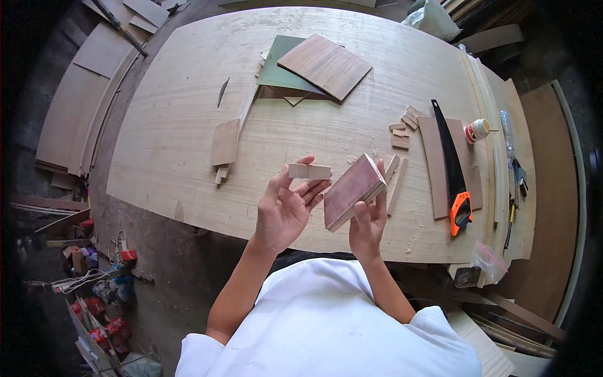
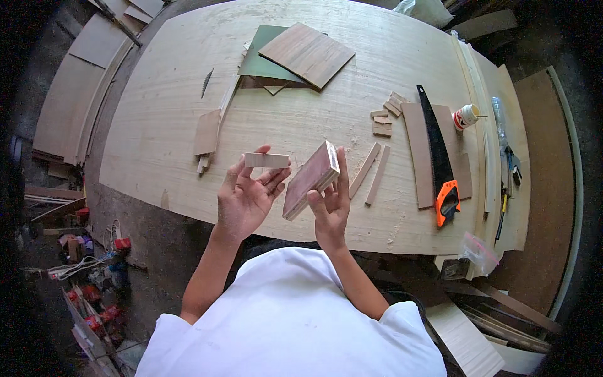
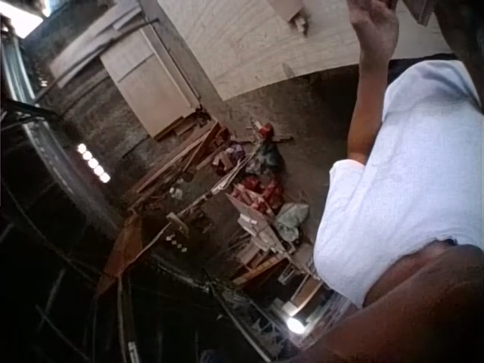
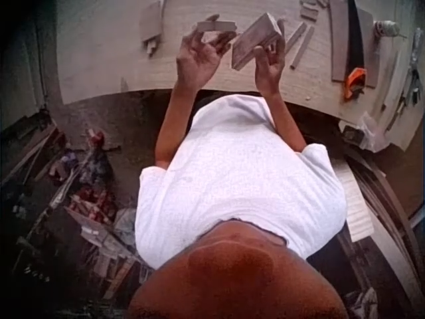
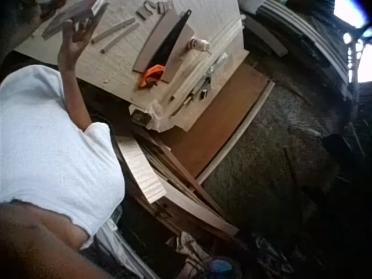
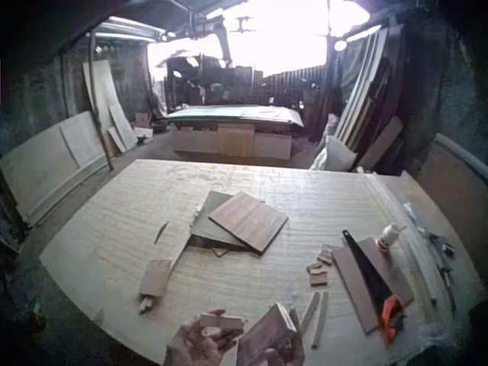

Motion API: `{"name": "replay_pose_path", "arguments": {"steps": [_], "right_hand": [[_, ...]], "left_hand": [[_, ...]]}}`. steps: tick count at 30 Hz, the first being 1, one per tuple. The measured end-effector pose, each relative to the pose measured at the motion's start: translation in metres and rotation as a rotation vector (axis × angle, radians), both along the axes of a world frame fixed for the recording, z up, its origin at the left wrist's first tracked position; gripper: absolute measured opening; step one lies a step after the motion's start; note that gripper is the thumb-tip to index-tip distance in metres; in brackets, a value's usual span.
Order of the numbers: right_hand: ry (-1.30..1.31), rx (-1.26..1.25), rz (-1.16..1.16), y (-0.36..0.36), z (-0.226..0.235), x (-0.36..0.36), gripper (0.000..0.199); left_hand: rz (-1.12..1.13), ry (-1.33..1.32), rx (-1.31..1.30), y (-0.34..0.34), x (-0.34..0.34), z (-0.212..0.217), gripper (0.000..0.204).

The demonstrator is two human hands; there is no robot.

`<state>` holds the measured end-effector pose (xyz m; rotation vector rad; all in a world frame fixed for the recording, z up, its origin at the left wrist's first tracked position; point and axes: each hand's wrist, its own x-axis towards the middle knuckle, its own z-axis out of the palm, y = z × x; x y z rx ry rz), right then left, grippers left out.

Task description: Fitting together small wooden pieces and blocks on a workbench to check their alignment.

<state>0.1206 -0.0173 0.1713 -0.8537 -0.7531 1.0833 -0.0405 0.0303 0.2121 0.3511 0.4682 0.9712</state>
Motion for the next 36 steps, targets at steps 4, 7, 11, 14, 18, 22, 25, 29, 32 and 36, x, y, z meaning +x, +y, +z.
{"name": "replay_pose_path", "arguments": {"steps": [4, 7, 11, 14, 18, 22, 25, 29, 32, 36], "right_hand": [[0.041, -0.066, 0.035, -0.001, 0.002, 0.001, 0.090], [0.036, -0.076, 0.054, 0.001, 0.002, 0.003, 0.089], [0.029, -0.056, 0.073, 0.000, 0.005, 0.000, 0.090], [-0.026, -0.033, 0.068, 0.002, 0.008, 0.001, 0.090], [-0.022, -0.028, 0.090, 0.010, 0.011, 0.004, 0.092], [-0.133, 0.100, 0.117, 0.010, 0.014, 0.005, 0.099], [-0.360, 0.263, 0.139, 0.004, 0.016, 0.008, 0.103], [-0.193, 0.107, 0.137, 0.009, 0.015, 0.009, 0.104], [-0.332, 0.298, 0.139, -0.001, 0.016, 0.006, 0.104], [-0.257, 0.100, 0.115, 0.004, 0.016, 0.014, 0.105]], "left_hand": [[0.031, -0.057, -0.082, -0.001, -0.001, 0.000, 0.057], [0.054, -0.041, -0.079, -0.002, -0.001, -0.003, 0.057], [0.081, 0.002, -0.012, -0.005, -0.001, -0.002, 0.052], [0.128, 0.241, 0.290, -0.006, -0.002, -0.013, 0.048], [0.155, 0.428, 0.456, -0.017, 0.002, -0.011, 0.037], [0.245, 0.497, 0.591, -0.020, 0.009, -0.025, 0.031], [0.271, 0.544, 0.564, -0.016, 0.005, -0.027, 0.031], [0.264, 0.451, 0.586, -0.024, 0.012, -0.022, 0.031], [0.281, 0.504, 0.604, -0.022, 0.013, -0.024, 0.032], [0.244, 0.502, 0.589, -0.025, 0.013, -0.020, 0.033]]}}
